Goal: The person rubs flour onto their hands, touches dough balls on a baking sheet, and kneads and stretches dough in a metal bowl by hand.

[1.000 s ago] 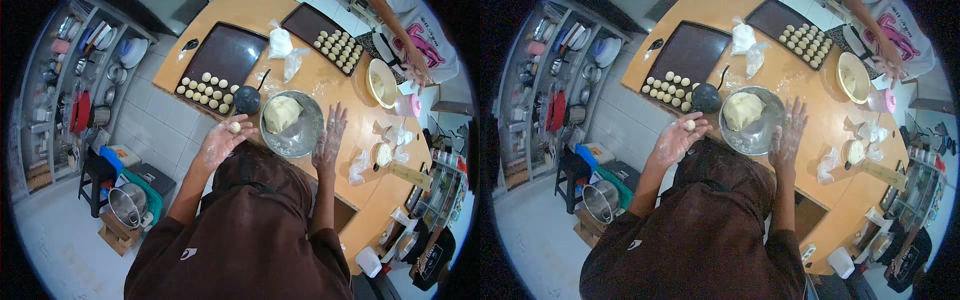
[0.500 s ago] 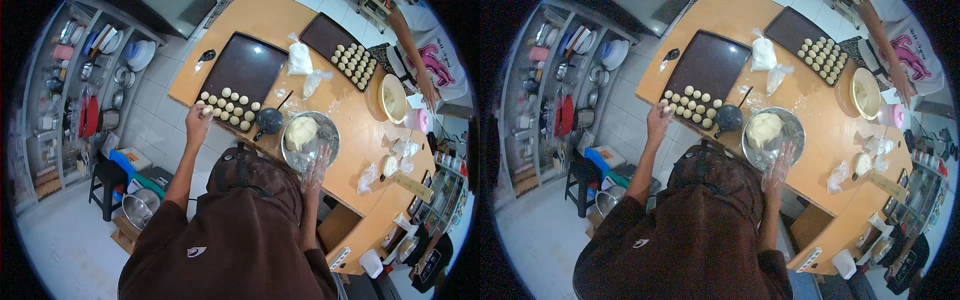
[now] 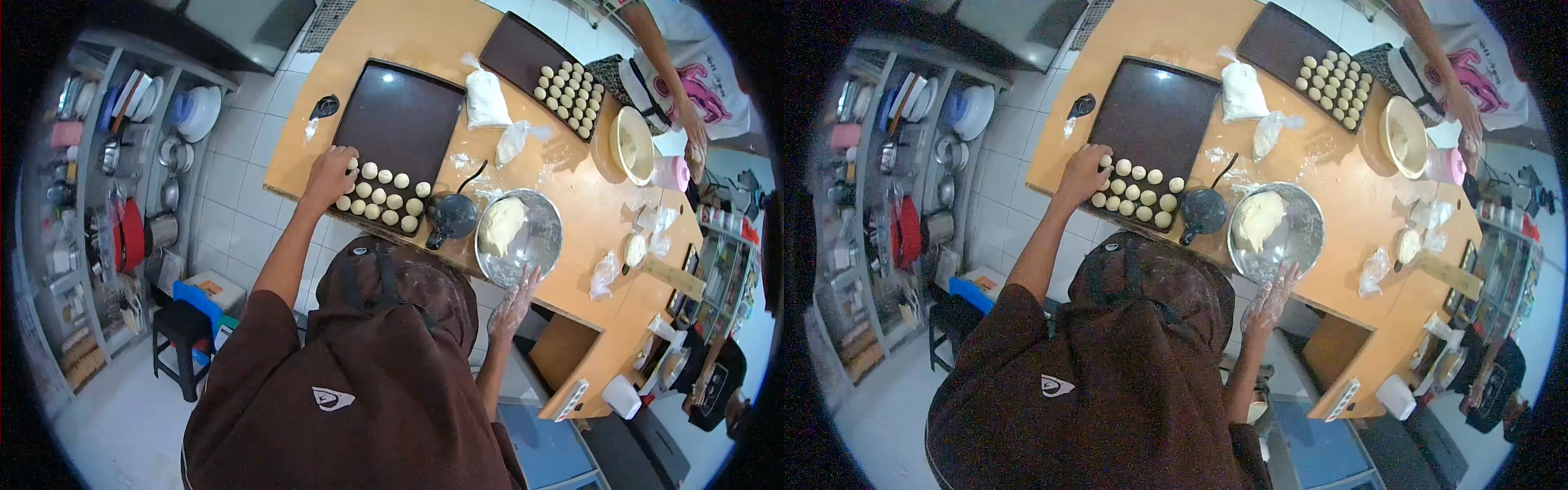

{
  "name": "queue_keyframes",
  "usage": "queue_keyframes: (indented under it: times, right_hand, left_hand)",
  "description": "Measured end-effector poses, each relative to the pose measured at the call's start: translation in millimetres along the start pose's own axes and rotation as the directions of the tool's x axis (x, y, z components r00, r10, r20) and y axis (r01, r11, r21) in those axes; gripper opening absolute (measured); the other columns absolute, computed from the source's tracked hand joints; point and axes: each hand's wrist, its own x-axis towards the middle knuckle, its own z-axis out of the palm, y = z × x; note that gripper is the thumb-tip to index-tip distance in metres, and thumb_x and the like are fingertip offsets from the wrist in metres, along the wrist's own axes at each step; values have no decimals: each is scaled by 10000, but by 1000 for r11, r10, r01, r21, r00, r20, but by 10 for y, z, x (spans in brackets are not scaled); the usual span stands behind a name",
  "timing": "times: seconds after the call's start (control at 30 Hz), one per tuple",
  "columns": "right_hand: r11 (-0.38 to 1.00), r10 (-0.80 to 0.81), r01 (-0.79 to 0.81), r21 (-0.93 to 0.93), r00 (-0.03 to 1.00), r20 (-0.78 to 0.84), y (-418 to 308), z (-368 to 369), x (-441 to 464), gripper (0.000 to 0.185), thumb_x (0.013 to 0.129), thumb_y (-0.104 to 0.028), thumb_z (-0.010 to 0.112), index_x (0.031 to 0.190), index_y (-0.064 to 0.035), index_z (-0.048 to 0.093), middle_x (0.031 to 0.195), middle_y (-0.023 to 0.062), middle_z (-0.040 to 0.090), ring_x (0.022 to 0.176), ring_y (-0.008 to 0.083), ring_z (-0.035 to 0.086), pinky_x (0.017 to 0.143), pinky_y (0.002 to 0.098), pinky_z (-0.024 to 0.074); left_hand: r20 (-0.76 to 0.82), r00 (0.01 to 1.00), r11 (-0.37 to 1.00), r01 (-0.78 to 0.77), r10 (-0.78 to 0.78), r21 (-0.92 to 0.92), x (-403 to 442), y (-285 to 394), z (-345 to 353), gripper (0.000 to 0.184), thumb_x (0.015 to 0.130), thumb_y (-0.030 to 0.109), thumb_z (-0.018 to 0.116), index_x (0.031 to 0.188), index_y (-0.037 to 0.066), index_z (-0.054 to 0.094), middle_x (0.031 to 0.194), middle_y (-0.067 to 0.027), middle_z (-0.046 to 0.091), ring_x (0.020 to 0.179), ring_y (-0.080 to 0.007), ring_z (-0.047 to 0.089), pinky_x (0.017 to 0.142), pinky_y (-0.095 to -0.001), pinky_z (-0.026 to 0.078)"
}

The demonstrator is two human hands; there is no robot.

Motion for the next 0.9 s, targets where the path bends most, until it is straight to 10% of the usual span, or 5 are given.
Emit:
queue_keyframes:
  times: [0.9]
  right_hand:
    - [996,31,-20,87,991,-127,-485,332,29,567,1056,-401,278,1421,0,444,1578,219,218,1458,388,213,1157,489,229]
  left_hand:
    - [66,994,994,-85,89,-70,-51,-103,-166,343,755,111,716,1071,75,590,1015,-132,583,1031,-332,563,858,-449,484]
